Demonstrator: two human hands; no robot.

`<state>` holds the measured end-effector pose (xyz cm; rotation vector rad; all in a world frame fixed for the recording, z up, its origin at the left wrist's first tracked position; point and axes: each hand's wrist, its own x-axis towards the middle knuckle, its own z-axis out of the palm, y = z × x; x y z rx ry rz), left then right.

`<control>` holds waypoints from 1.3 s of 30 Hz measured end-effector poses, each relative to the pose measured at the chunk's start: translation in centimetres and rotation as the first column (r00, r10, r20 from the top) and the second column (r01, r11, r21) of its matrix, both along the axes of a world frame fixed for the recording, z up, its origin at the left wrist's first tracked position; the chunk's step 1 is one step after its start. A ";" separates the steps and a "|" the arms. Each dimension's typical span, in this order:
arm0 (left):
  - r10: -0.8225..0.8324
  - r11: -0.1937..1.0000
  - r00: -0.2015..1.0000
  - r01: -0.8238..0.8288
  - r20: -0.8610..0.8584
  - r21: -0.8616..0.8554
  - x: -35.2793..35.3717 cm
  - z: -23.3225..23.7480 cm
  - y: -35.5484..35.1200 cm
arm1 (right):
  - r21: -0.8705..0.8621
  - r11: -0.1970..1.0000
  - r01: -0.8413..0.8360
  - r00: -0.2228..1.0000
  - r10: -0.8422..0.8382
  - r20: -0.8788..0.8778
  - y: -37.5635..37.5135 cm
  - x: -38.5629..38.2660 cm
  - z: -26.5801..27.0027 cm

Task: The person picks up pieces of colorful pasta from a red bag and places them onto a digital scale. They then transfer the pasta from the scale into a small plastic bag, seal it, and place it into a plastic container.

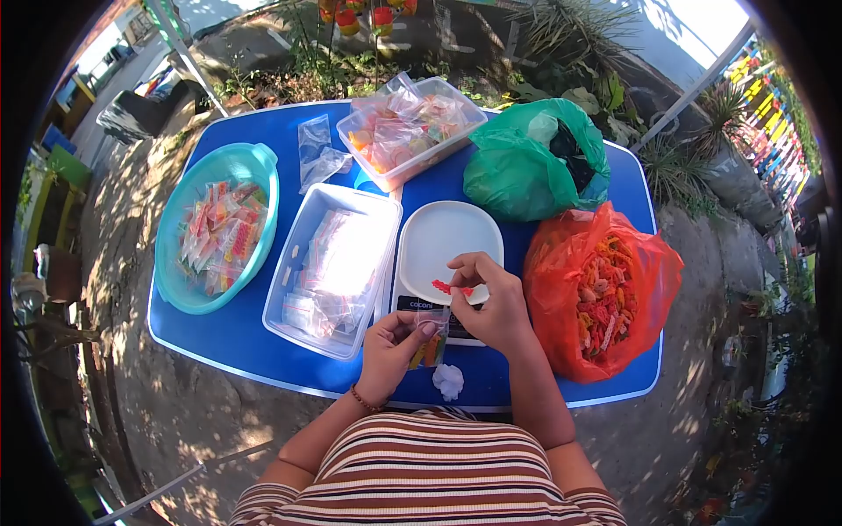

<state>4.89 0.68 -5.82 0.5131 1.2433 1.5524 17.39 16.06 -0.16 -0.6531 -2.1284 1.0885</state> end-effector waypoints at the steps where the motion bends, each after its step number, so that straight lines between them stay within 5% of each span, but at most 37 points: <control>1: -0.022 1.000 1.000 0.022 -0.018 0.010 -0.1 -0.1 0.1 | -0.045 0.998 -0.038 0.999 0.038 -0.015 -0.1 0.5 0.5; 4: -0.080 0.997 0.996 0.080 -0.050 0.010 -0.4 0.6 0.1 | -0.233 0.961 -0.151 0.983 0.171 0.069 -0.3 2.1 2.3; 17: -0.348 0.934 0.913 0.356 -0.212 0.002 -0.4 1.3 0.2 | -0.140 0.950 -0.278 0.944 0.297 0.143 -0.5 3.6 3.1; 20: -0.378 0.924 0.919 0.381 -0.112 0.006 -0.2 1.4 0.3 | -0.190 0.960 -0.206 0.969 0.227 0.098 -1.5 2.4 3.2; 22: -0.328 0.943 0.941 0.331 -0.081 0.027 0.0 1.4 0.3 | -0.210 0.967 -0.146 0.986 0.161 0.052 -2.0 2.1 2.9; 25: -0.270 0.962 0.961 0.273 -0.065 0.030 -0.4 1.3 0.1 | -0.011 0.997 -0.073 0.996 0.074 0.055 -2.2 2.6 2.2; 28: -0.244 0.968 0.969 0.246 -0.032 0.048 -0.5 1.1 -0.2 | 0.063 0.980 -0.188 0.979 0.182 0.092 -2.7 2.8 1.6; 31: -0.248 0.967 0.968 0.249 -0.034 0.047 -0.3 0.6 -0.2 | -0.087 0.980 -0.177 0.984 0.179 0.022 -2.7 3.0 1.8; 34: -0.260 0.963 0.962 0.265 -0.078 0.053 -0.2 0.3 -0.2 | 0.035 0.978 -0.206 0.973 0.201 0.110 -2.2 3.2 1.7; 39: -0.248 0.961 0.962 0.259 -0.118 0.097 0.0 0.3 -0.2 | -0.098 0.960 -0.262 0.963 0.266 0.035 -2.7 3.1 1.8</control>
